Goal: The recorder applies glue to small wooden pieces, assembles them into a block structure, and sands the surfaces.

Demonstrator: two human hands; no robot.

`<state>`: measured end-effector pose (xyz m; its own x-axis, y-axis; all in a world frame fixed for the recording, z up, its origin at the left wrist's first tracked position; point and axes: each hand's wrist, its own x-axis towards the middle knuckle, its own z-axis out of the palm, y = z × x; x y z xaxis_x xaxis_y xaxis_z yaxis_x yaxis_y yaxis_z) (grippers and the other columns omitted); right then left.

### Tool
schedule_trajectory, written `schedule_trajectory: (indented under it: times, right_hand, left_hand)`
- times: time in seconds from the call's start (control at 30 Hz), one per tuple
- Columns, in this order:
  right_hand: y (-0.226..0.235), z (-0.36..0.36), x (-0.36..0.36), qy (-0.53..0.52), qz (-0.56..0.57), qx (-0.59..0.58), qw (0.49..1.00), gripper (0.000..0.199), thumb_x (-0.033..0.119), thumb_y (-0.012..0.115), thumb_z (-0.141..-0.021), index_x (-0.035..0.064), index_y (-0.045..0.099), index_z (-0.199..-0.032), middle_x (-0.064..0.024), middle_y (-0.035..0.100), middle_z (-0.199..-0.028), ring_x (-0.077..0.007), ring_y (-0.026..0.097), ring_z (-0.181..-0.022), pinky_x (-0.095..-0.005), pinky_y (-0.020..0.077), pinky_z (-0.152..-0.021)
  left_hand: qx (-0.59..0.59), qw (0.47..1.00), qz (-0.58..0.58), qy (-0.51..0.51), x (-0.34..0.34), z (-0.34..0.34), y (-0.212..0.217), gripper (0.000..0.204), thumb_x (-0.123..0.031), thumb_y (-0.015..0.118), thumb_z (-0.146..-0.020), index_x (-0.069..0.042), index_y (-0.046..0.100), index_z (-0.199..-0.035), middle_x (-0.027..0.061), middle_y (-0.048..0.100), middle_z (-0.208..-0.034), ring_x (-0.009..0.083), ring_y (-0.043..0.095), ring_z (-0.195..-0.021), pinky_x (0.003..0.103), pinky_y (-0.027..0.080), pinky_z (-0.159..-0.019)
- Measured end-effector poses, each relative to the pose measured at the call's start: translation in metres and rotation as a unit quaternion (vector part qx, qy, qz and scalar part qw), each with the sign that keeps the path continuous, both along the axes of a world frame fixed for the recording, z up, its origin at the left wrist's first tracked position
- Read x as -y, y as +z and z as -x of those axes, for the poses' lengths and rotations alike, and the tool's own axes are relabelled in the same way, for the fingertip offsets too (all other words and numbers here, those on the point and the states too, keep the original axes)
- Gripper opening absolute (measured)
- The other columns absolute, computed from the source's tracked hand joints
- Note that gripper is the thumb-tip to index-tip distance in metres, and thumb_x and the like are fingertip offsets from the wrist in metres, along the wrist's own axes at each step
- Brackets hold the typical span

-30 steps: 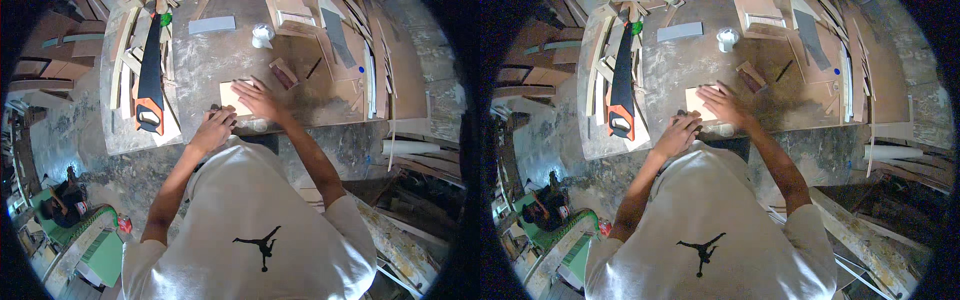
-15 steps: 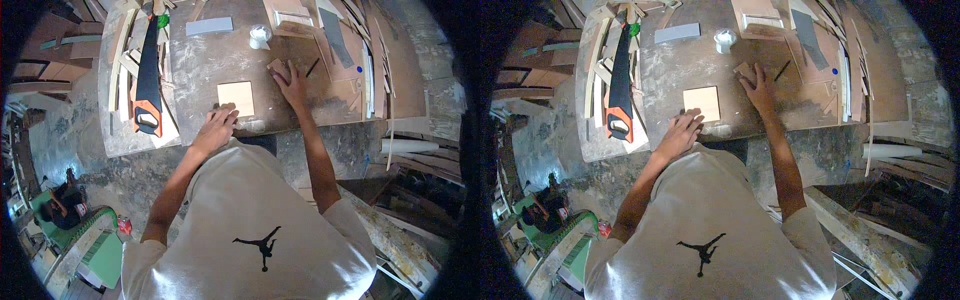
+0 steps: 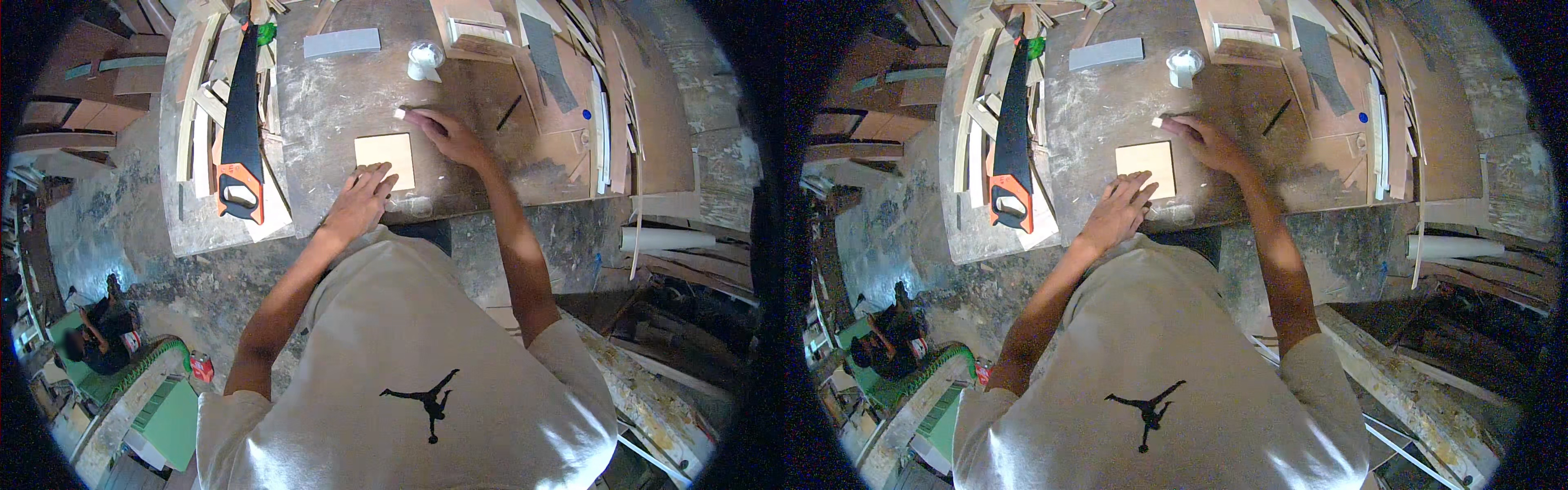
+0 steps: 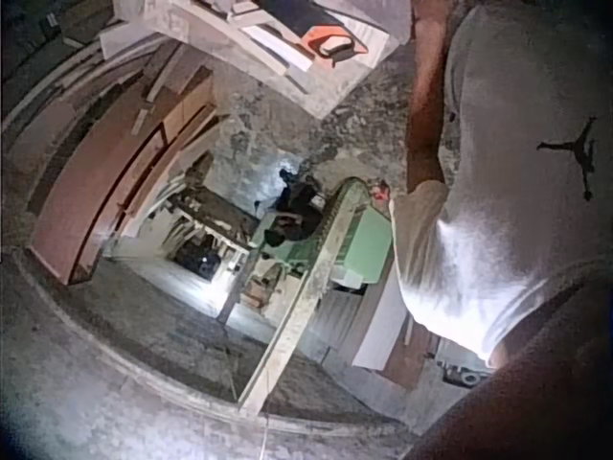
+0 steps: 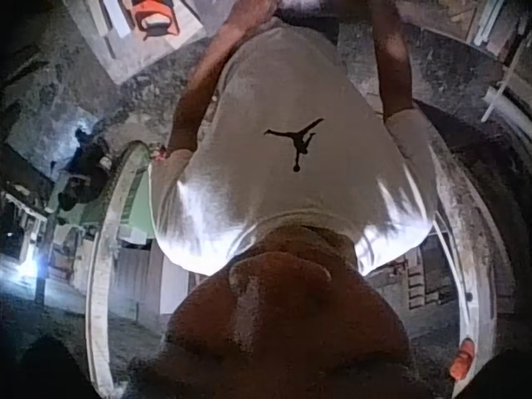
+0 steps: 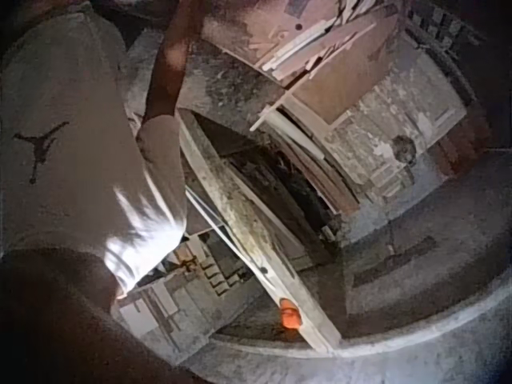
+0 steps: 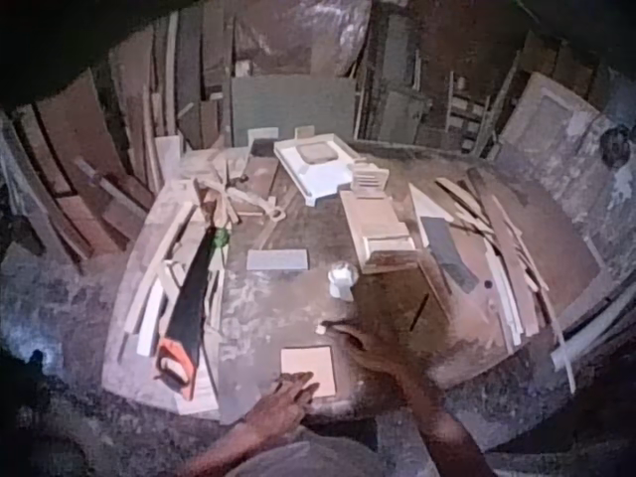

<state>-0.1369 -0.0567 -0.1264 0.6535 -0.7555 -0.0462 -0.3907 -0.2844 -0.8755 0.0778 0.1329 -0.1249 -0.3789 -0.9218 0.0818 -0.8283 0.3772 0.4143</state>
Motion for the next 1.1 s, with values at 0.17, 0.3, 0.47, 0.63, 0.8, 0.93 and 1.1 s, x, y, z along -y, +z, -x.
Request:
schedule_trajectory:
  times: [0.17,0.3,0.47,0.63,0.8,0.93,1.1]
  right_hand:
    - [-0.004,-0.013,0.022,0.123,0.144,-0.157,0.969,0.035,0.024,0.054,-0.103,0.0033,0.061,-0.13,-0.0186,0.065,-0.127,-0.032,0.059,-0.12,-0.042,0.0443,-0.106]
    - [-0.005,-0.019,0.023,0.144,0.048,-0.088,0.984,0.033,0.018,0.052,-0.103,0.0045,0.059,-0.132,-0.0162,0.065,-0.126,-0.0304,0.059,-0.121,-0.0404,0.0447,-0.105]
    - [-0.014,-0.019,0.019,0.151,0.108,-0.082,0.979,0.035,0.018,0.055,-0.101,0.0035,0.058,-0.133,-0.0164,0.063,-0.129,-0.0315,0.061,-0.118,-0.0403,0.0466,-0.103]
    - [-0.01,-0.018,0.016,0.149,0.071,-0.1,0.981,0.035,0.017,0.056,-0.1,0.0039,0.059,-0.133,-0.0176,0.064,-0.128,-0.0344,0.063,-0.114,-0.0413,0.0486,-0.1]
    - [-0.008,-0.02,0.016,0.144,0.108,-0.101,0.979,0.035,0.017,0.057,-0.099,0.0043,0.059,-0.132,-0.0193,0.066,-0.124,-0.0355,0.063,-0.115,-0.0414,0.0488,-0.1]
    - [0.008,-0.027,0.009,0.154,0.094,-0.085,0.98,0.034,0.015,0.055,-0.099,0.0046,0.06,-0.132,-0.0181,0.066,-0.125,-0.0342,0.062,-0.117,-0.041,0.0473,-0.102]
    - [-0.007,-0.043,0.003,0.159,0.114,-0.023,0.98,0.031,0.013,0.055,-0.099,0.0039,0.062,-0.127,-0.0192,0.068,-0.12,-0.0361,0.064,-0.113,-0.0439,0.0489,-0.099]
  left_hand:
    - [-0.013,1.0,0.012,0.006,0.002,0.001,-0.013,0.051,-0.013,0.062,-0.091,-0.004,0.051,-0.14,0.0161,0.044,-0.148,0.039,0.046,-0.133,0.047,0.037,-0.115]
    - [-0.012,0.999,0.048,-0.001,0.005,-0.001,-0.022,0.052,-0.011,0.063,-0.087,-0.002,0.051,-0.137,0.0174,0.046,-0.144,0.0396,0.048,-0.13,0.048,0.037,-0.116]
    - [-0.034,0.998,0.046,-0.006,0.007,-0.001,-0.017,0.052,-0.008,0.063,-0.086,-0.001,0.052,-0.136,0.0183,0.048,-0.141,0.0379,0.047,-0.131,0.045,0.04,-0.114]
    - [-0.042,0.998,0.05,-0.008,0.009,-0.003,-0.016,0.054,-0.007,0.064,-0.085,-0.001,0.052,-0.136,0.0172,0.049,-0.141,0.0355,0.047,-0.131,0.043,0.043,-0.11]
    - [-0.035,0.997,0.073,-0.01,0.01,-0.006,-0.021,0.052,-0.008,0.064,-0.084,-0.003,0.055,-0.135,0.0137,0.053,-0.138,0.0355,0.049,-0.129,0.045,0.044,-0.108]
    - [-0.052,0.996,0.075,-0.005,0.009,-0.007,-0.02,0.049,-0.009,0.063,-0.085,-0.003,0.056,-0.133,0.0134,0.055,-0.137,0.0354,0.051,-0.127,0.045,0.044,-0.108]
    - [-0.04,0.994,0.101,0.004,0.011,-0.005,-0.011,0.04,-0.011,0.061,-0.084,-0.003,0.063,-0.123,0.0101,0.059,-0.13,0.0293,0.051,-0.126,0.04,0.045,-0.106]
